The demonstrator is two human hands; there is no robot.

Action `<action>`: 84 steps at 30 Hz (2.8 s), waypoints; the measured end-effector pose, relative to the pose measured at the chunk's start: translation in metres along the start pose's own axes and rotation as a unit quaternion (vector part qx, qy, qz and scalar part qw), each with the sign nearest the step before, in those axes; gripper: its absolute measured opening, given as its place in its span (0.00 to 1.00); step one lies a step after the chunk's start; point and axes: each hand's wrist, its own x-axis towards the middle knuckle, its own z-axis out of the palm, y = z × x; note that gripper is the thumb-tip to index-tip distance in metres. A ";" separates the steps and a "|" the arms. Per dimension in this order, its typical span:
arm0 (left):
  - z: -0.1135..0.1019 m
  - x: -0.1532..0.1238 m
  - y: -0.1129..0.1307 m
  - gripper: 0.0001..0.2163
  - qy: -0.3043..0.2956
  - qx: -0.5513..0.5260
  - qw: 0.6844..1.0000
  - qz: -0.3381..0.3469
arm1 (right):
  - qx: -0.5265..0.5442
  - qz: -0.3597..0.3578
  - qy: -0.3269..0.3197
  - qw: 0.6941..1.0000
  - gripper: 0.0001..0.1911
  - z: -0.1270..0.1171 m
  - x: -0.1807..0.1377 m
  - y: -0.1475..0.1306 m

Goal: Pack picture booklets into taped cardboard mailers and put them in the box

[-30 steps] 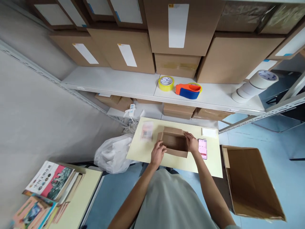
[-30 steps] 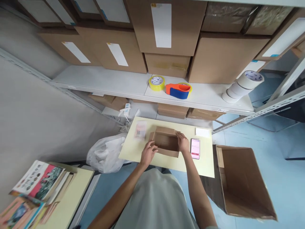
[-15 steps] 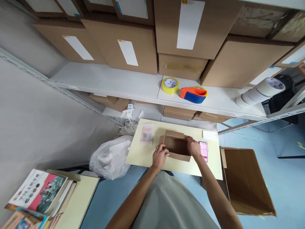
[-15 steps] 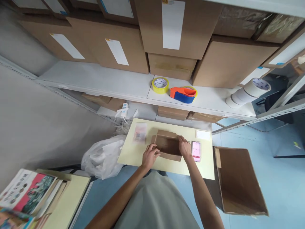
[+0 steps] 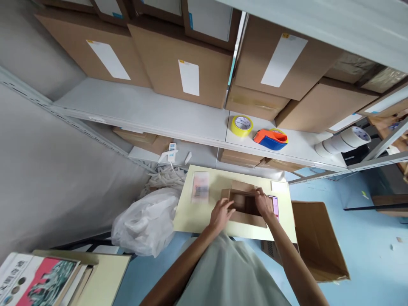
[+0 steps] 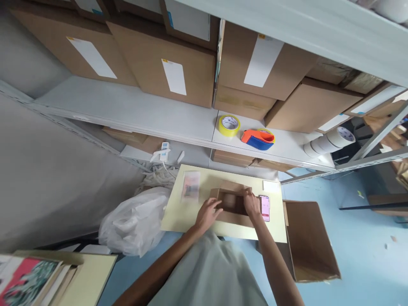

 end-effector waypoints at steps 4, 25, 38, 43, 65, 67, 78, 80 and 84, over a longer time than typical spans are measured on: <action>-0.041 0.022 -0.051 0.18 0.125 -0.013 0.985 -0.115 | 0.042 0.043 0.056 0.997 0.25 -0.015 -0.026 -0.018; -0.080 0.082 -0.139 0.23 0.003 0.172 0.918 -0.357 | 0.196 0.250 0.161 0.935 0.25 -0.009 -0.176 -0.051; -0.137 0.077 -0.020 0.20 0.123 0.140 0.969 -0.160 | 0.265 0.188 0.090 0.942 0.15 0.011 -0.096 0.049; -0.135 0.078 0.070 0.18 0.055 0.116 0.991 -0.032 | 0.305 0.145 0.030 0.941 0.17 0.021 -0.082 0.069; 0.027 0.074 0.099 0.17 -0.209 0.204 0.954 -0.065 | 0.323 0.079 -0.028 0.943 0.15 0.020 -0.074 0.091; 0.029 0.075 0.095 0.17 -0.219 0.204 0.952 -0.061 | 0.322 0.084 -0.032 0.942 0.15 0.018 -0.076 0.090; -0.013 0.019 0.041 0.31 0.124 0.235 0.957 -0.116 | 0.336 0.102 0.030 0.936 0.19 0.029 -0.083 0.082; -0.019 0.010 0.029 0.29 0.116 0.194 0.961 -0.157 | 0.356 0.103 0.049 0.928 0.22 0.030 -0.084 0.078; -0.025 0.000 0.019 0.17 0.096 0.125 0.975 -0.158 | 0.379 0.105 0.065 0.917 0.25 0.025 -0.083 0.065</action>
